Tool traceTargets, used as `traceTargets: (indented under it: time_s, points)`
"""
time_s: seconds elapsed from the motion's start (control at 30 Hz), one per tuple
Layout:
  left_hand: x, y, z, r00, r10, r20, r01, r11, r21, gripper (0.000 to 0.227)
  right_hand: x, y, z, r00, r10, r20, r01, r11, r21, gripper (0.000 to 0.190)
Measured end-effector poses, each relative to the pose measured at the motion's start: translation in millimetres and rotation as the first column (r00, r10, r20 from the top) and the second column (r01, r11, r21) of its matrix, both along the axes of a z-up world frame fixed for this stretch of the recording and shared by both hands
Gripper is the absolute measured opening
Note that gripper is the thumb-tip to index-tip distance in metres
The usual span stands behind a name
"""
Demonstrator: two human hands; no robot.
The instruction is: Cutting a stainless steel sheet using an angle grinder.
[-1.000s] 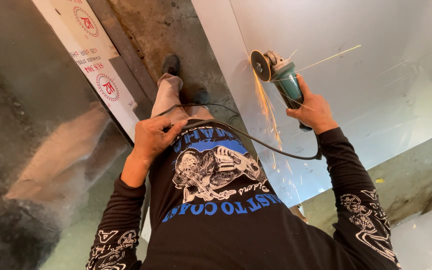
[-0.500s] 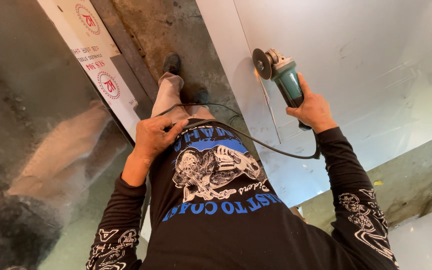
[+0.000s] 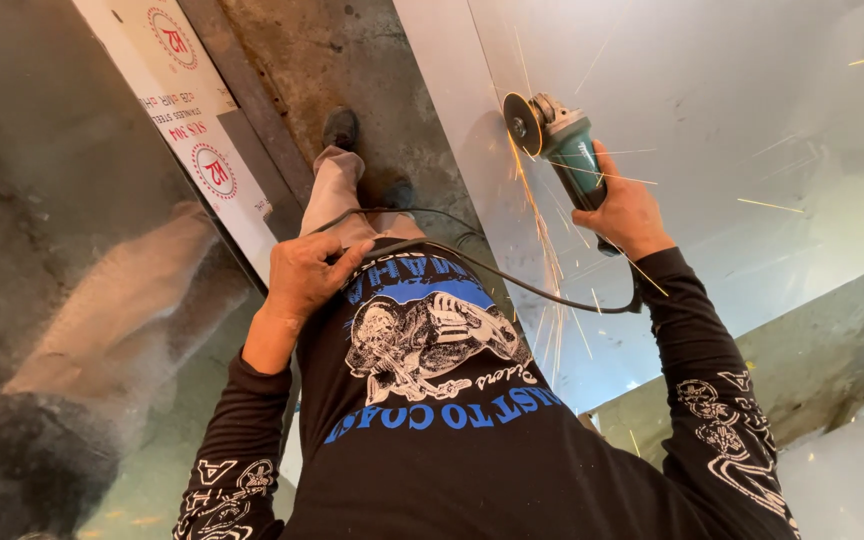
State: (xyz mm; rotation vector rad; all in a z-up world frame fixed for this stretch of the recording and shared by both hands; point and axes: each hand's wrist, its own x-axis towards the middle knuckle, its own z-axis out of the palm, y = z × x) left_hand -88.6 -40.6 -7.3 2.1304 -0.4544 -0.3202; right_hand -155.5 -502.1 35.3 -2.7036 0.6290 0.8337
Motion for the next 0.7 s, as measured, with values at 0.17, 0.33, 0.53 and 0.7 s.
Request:
traceTargets:
  time_s: [0.17,0.33,0.53,0.7]
  points:
    - [-1,-3,0,0.999,-0.007,0.033,0.008,1.000,-0.027,0.044,-4,2,-2,1.000,0.010,-0.022,-0.011,1.000,-0.024,0.116]
    - [-4,1,-1,1.000,-0.018,-0.015,0.018,0.999,-0.037,0.043,1,3,-1,1.000,0.020,-0.024,-0.020,0.999,-0.036,0.116]
    - [-7,5,-5,0.999,0.016,0.028,-0.016,1.000,0.002,0.049,7,-2,-6,0.999,0.051,0.004,-0.051,0.998,-0.030,0.116]
    - [-6,6,-5,0.999,0.022,0.046,-0.020,0.999,-0.029,0.046,26,3,-5,0.999,0.033,0.014,-0.032,0.999,-0.038,0.115]
